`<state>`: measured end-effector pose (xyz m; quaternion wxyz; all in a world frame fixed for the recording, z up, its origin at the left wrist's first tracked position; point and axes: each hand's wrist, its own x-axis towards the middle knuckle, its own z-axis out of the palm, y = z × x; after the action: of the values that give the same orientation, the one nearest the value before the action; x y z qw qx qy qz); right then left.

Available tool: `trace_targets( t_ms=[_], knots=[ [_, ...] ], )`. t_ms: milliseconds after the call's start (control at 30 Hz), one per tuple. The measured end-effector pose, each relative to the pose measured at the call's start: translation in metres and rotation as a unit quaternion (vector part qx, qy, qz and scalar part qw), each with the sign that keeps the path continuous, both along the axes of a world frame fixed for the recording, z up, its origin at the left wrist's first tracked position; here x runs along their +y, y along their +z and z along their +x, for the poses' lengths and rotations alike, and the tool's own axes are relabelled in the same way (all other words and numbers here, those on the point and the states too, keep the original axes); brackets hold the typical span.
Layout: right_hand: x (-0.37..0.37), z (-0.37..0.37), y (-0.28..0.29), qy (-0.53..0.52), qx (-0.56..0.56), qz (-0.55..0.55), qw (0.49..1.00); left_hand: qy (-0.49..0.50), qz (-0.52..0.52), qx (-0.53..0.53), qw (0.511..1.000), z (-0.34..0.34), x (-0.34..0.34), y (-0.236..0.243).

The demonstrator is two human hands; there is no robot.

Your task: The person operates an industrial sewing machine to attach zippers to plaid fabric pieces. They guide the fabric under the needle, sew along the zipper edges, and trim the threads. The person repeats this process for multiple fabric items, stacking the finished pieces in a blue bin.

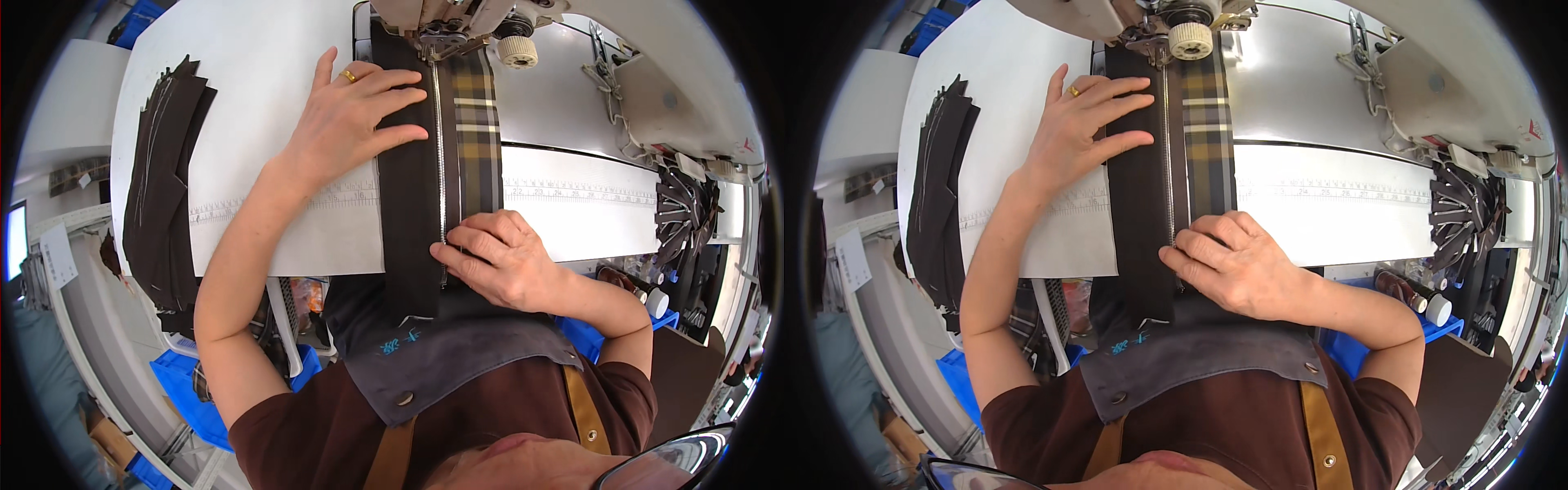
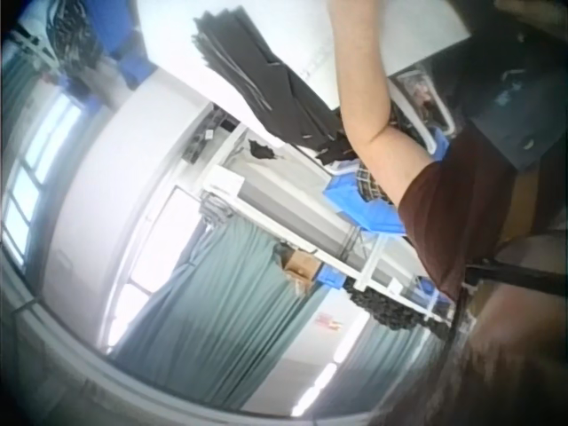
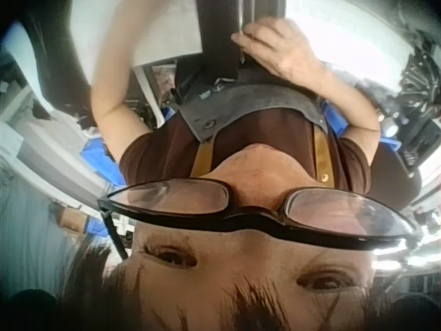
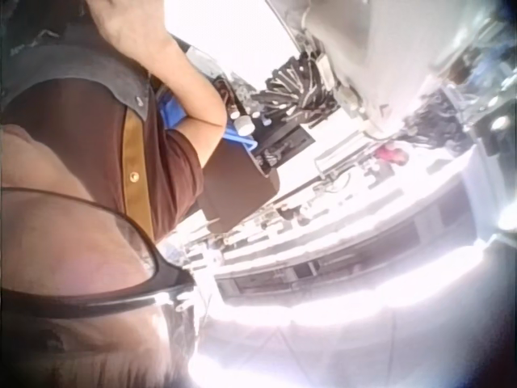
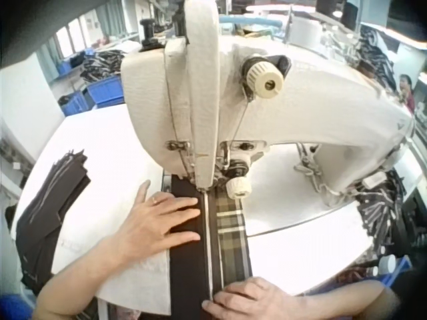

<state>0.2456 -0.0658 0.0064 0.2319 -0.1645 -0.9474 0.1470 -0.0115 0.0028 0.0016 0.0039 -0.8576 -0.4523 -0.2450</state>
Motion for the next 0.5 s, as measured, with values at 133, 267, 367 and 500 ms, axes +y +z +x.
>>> trace_targets(
  t_ms=[133, 267, 367, 500],
  knots=[
    [0.011, -0.002, 0.002, -0.003, -0.013, 0.000, 1.000, 0.011, 0.042, 0.034, 0.998, -0.001, 0.004, -0.008],
    [0.017, -0.004, 0.006, -0.009, -0.023, -0.015, 1.000, 0.050, 0.040, 0.059, 0.996, 0.014, -0.013, -0.012],
    [0.017, -0.005, 0.005, -0.011, -0.025, -0.013, 1.000, 0.060, 0.020, 0.050, 0.997, 0.017, -0.017, -0.010],
    [0.024, -0.005, 0.006, -0.005, -0.035, -0.012, 0.999, 0.050, 0.013, 0.037, 0.998, 0.016, -0.016, -0.008]
  ],
)
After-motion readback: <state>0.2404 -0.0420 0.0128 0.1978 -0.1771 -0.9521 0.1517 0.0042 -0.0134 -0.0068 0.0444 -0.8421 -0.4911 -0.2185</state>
